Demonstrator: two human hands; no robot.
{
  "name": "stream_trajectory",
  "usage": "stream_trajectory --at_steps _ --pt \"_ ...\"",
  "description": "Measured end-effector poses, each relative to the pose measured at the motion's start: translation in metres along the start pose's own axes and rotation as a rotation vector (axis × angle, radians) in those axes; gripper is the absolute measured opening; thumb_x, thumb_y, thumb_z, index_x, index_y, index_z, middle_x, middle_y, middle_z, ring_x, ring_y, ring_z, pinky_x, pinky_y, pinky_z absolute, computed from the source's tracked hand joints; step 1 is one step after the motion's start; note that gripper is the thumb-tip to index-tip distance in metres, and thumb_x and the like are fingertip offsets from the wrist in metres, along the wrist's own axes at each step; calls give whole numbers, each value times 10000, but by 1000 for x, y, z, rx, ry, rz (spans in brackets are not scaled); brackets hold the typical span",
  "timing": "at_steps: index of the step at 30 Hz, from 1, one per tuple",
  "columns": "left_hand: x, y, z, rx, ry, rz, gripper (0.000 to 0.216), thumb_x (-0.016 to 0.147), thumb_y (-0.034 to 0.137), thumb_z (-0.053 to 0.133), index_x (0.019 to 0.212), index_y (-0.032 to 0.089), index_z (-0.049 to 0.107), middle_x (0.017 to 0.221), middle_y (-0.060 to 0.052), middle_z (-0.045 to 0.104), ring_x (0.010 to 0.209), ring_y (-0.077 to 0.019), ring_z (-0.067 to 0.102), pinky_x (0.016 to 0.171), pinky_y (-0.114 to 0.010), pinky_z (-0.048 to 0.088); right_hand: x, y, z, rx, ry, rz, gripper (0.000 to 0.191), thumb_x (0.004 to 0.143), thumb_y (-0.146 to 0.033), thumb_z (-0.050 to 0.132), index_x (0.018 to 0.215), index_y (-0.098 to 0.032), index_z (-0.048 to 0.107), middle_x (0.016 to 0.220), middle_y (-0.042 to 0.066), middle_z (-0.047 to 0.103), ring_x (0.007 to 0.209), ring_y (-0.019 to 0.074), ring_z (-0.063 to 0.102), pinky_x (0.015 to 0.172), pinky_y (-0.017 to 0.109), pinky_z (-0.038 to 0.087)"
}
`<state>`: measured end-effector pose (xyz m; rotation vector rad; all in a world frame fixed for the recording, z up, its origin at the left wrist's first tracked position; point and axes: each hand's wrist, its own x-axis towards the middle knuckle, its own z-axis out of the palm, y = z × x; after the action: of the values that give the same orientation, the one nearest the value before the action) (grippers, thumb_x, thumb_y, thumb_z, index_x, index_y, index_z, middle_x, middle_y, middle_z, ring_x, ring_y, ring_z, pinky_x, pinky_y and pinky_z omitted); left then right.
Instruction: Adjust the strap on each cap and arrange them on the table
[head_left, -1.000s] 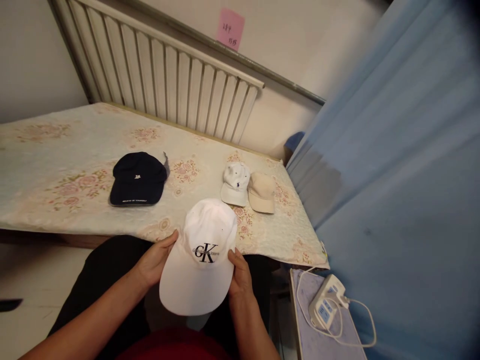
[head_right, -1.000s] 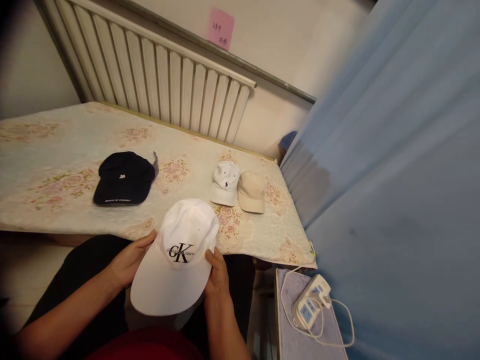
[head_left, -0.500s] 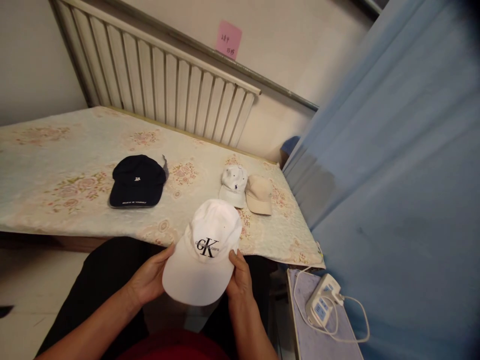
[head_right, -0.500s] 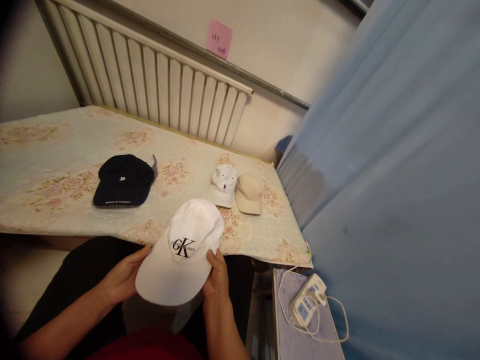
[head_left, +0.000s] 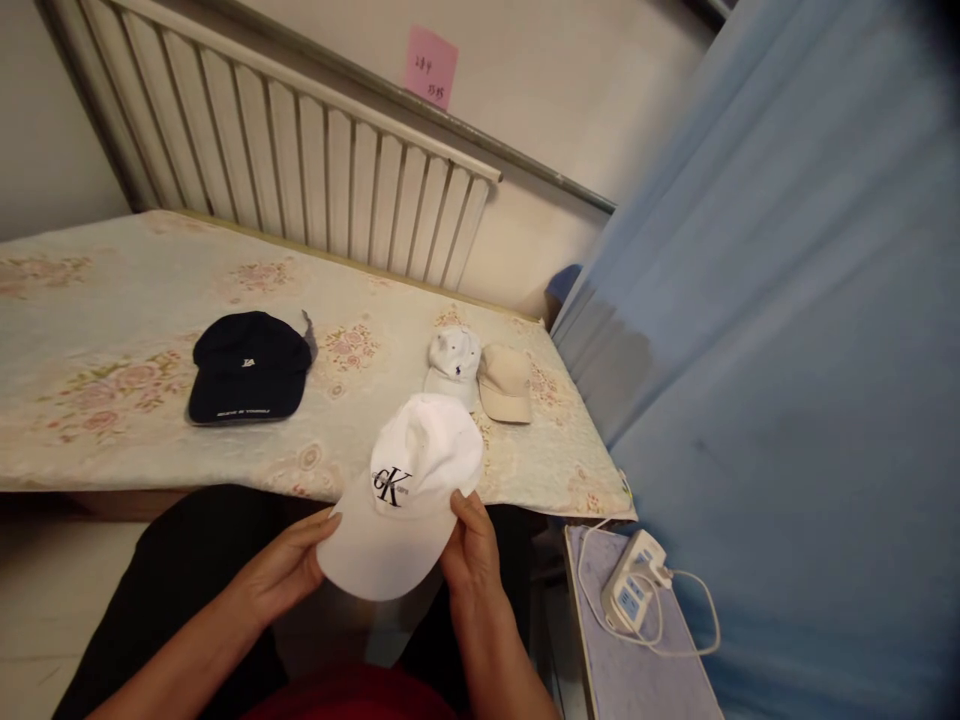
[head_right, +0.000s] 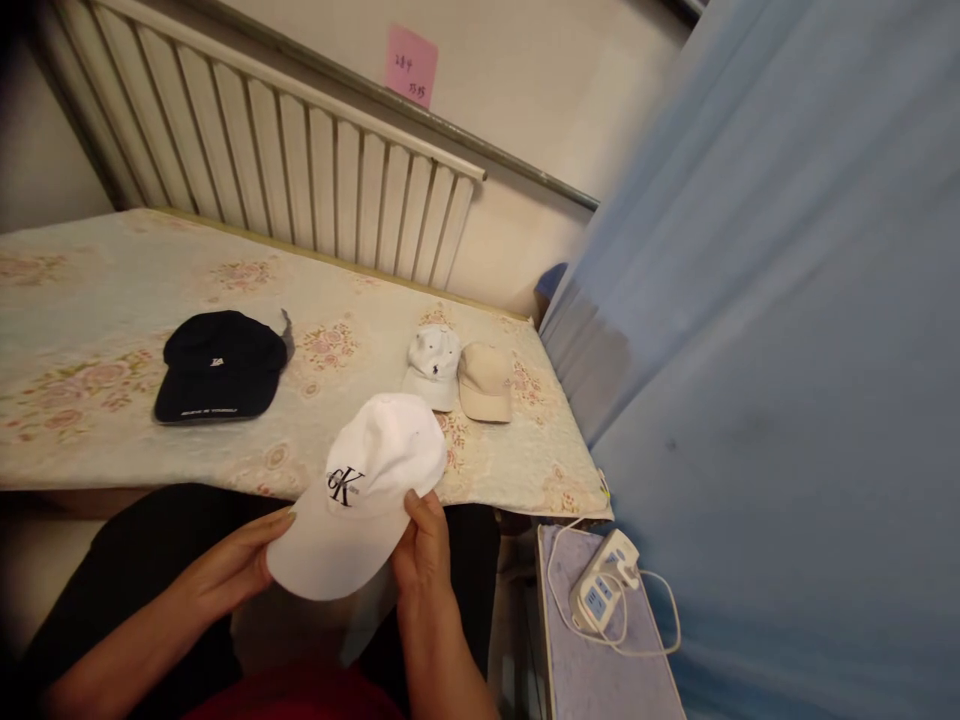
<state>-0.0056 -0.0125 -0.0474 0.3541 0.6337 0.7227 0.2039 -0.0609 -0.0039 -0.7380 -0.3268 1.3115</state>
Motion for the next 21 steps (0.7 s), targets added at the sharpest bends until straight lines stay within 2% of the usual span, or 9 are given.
stream_trajectory --at_steps 4,9,11,14,16,18,21 --pt "5 4 -6 -24 80 -22 444 725 43 666 1156 149 656 963 -125 746 825 -281 718 717 -339 586 2 -12 4 59 16 -60 422 713 -212 708 1124 -175 622 1079 77 707 1016 213 653 1022 398 426" --pt "6 7 -1 -113 197 -27 401 808 95 595 1206 135 609 909 -104 756 863 -291 711 819 -405 570 6 -20 9 133 -11 -112 427 746 -172 679 1166 -183 600 1154 73 679 1092 202 620 1063 417 389" --pt "3 9 5 -195 178 54 401 854 147 553 1255 142 570 939 -106 752 895 -289 705 853 -423 560 6 -21 12 141 -19 -134 446 749 -175 681 1185 -194 589 1175 69 670 1125 202 602 1066 427 383" --pt "-4 9 18 -307 44 187 454 899 229 503 1349 170 486 1115 -129 702 1049 -293 648 937 -431 520 7 -20 19 140 -25 -168 508 744 -180 690 1231 -232 555 1209 53 652 1152 196 585 1065 430 384" --pt "-8 6 26 -348 -12 190 501 904 208 491 1401 208 423 1216 -124 652 1139 -288 593 994 -427 483 7 -18 24 138 -28 -181 550 734 -177 696 1256 -245 534 1214 49 648 1153 194 584 1057 424 395" --pt "-10 2 33 -347 -15 155 561 894 126 482 1433 235 369 1255 -109 629 1167 -274 571 1020 -409 465 6 -15 29 131 -31 -187 584 720 -172 704 1271 -238 520 1207 54 651 1146 204 589 1045 425 412" --pt "-6 -1 38 -286 63 132 620 866 39 488 1441 226 349 1211 -99 659 1104 -248 618 983 -352 503 4 -10 33 115 -38 -181 617 701 -170 716 1280 -219 510 1191 66 659 1127 229 603 1025 447 433"
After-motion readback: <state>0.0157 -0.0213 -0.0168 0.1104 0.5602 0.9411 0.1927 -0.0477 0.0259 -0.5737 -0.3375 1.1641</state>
